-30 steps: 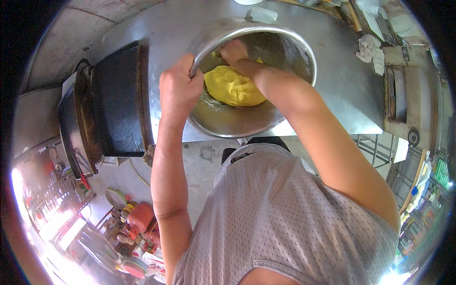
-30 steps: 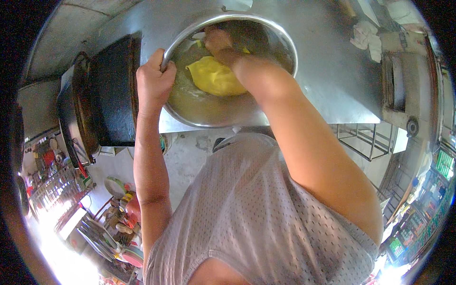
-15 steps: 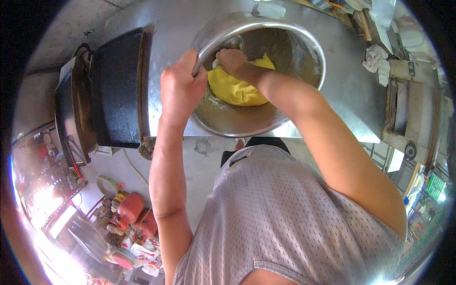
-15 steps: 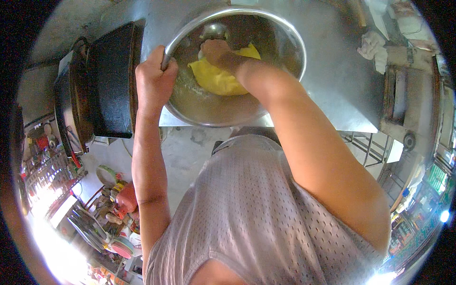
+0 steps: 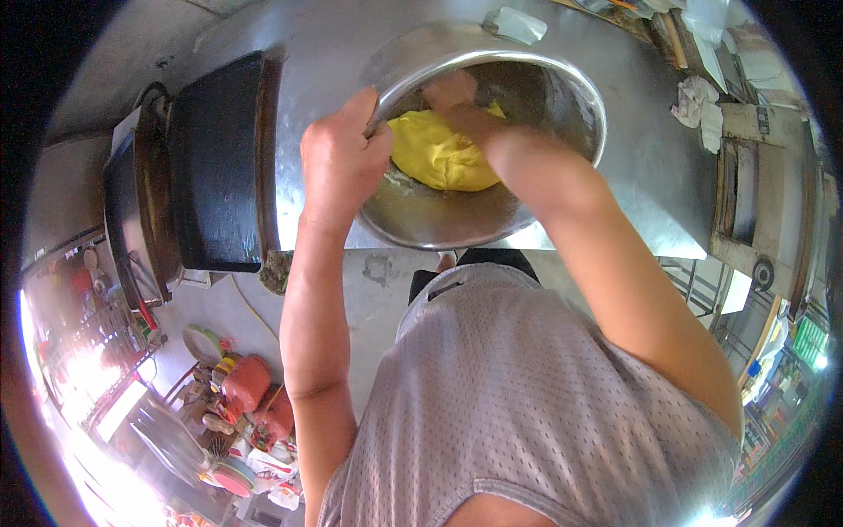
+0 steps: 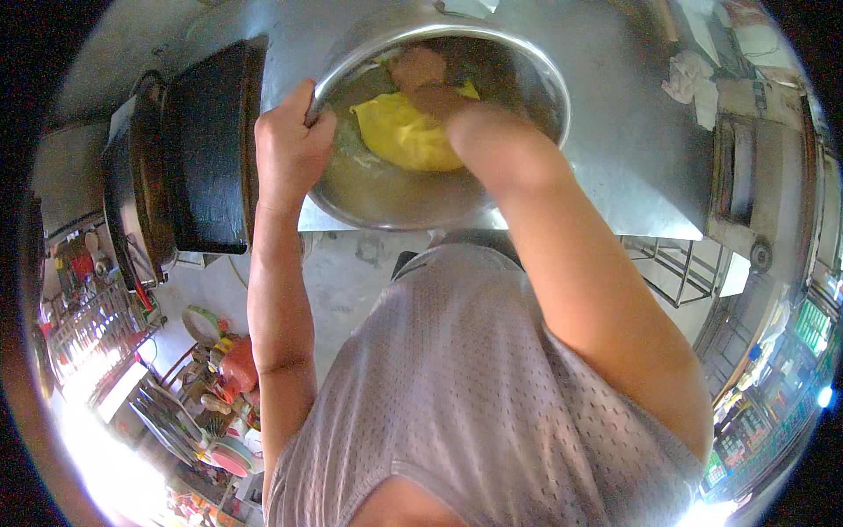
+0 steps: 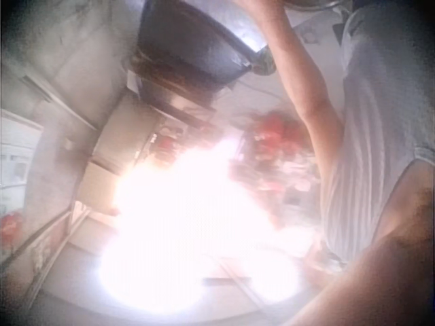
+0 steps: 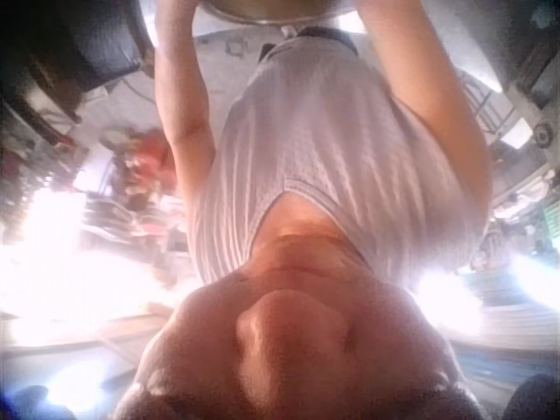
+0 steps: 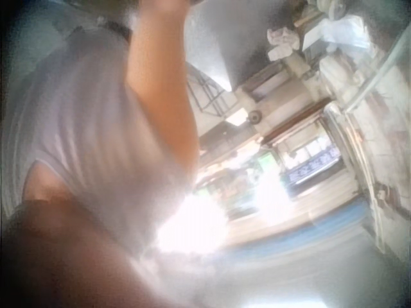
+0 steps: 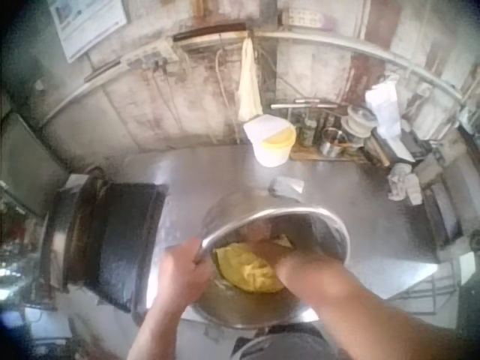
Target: The person kneads a yellow dough in a metal bowl, transfers it to a stainless steel countertop, and uses a bench scraper to cut and weigh portions on a digital scale. The person adjusts the portions to reach target weights and places them on the scale.
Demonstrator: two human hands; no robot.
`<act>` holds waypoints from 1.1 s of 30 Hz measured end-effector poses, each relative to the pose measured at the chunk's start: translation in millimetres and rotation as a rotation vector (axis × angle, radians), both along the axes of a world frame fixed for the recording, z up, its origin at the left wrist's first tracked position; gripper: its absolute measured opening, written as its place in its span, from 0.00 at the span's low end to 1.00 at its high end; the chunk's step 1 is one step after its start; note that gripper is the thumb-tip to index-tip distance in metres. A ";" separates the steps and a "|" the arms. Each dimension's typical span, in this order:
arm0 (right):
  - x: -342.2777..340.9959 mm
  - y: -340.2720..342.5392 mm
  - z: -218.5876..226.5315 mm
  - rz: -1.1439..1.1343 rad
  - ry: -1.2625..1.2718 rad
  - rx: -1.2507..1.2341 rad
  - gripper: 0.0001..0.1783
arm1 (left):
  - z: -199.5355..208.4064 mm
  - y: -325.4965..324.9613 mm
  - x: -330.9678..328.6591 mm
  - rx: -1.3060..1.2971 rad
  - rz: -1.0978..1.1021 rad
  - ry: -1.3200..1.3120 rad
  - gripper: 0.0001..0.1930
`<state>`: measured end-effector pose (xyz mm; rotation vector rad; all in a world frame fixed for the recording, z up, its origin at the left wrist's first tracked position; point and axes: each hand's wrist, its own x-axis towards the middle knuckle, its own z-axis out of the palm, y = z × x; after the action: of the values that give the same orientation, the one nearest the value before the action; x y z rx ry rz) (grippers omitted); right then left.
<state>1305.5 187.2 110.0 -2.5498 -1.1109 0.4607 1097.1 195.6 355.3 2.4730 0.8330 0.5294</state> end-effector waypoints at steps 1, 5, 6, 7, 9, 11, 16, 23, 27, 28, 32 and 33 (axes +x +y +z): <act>-5.6 0.8 1.5 0.037 -0.044 0.044 0.19 | 1.9 0.9 1.2 -0.010 -0.005 0.007 0.08; -19.3 -2.2 -10.0 0.228 -0.128 0.120 0.16 | -3.4 6.5 0.5 -0.034 -0.002 -0.021 0.08; -18.3 0.3 -5.1 0.270 -0.111 0.092 0.16 | -5.4 10.9 -0.2 -0.028 0.011 -0.047 0.08; -16.6 4.0 3.9 0.317 -0.097 0.065 0.18 | -5.8 13.8 -1.5 -0.030 0.019 -0.042 0.08; -14.7 5.2 25.5 0.113 -0.036 0.102 0.19 | -5.6 15.4 -6.3 -0.036 0.039 -0.023 0.08; -5.3 5.8 49.4 -0.090 0.116 0.063 0.20 | -4.6 17.6 -5.5 -0.060 0.051 0.002 0.08; -25.0 25.3 10.5 0.084 -0.059 -0.038 0.22 | -1.9 20.3 0.5 -0.113 0.052 -0.041 0.08; -13.0 21.5 31.5 0.034 -0.049 0.101 0.17 | -4.7 24.6 -6.0 -0.082 0.092 -0.054 0.06; -21.5 29.4 12.4 0.266 -0.001 -0.008 0.14 | -3.6 22.6 -0.7 -0.130 0.076 -0.080 0.05; -14.6 33.6 9.9 0.393 -0.001 -0.041 0.15 | -4.2 20.6 -3.0 -0.129 0.088 -0.090 0.05; -8.7 36.8 12.8 0.607 0.029 0.099 0.15 | -5.8 22.8 -3.8 -0.094 0.114 -0.123 0.05; -8.2 30.9 20.2 0.601 0.066 0.196 0.16 | -7.6 20.6 -9.3 -0.091 0.126 -0.116 0.05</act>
<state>1297.4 218.0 130.2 -1.9877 -1.7961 0.5360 1087.8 216.2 347.7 2.2954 0.9483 0.6572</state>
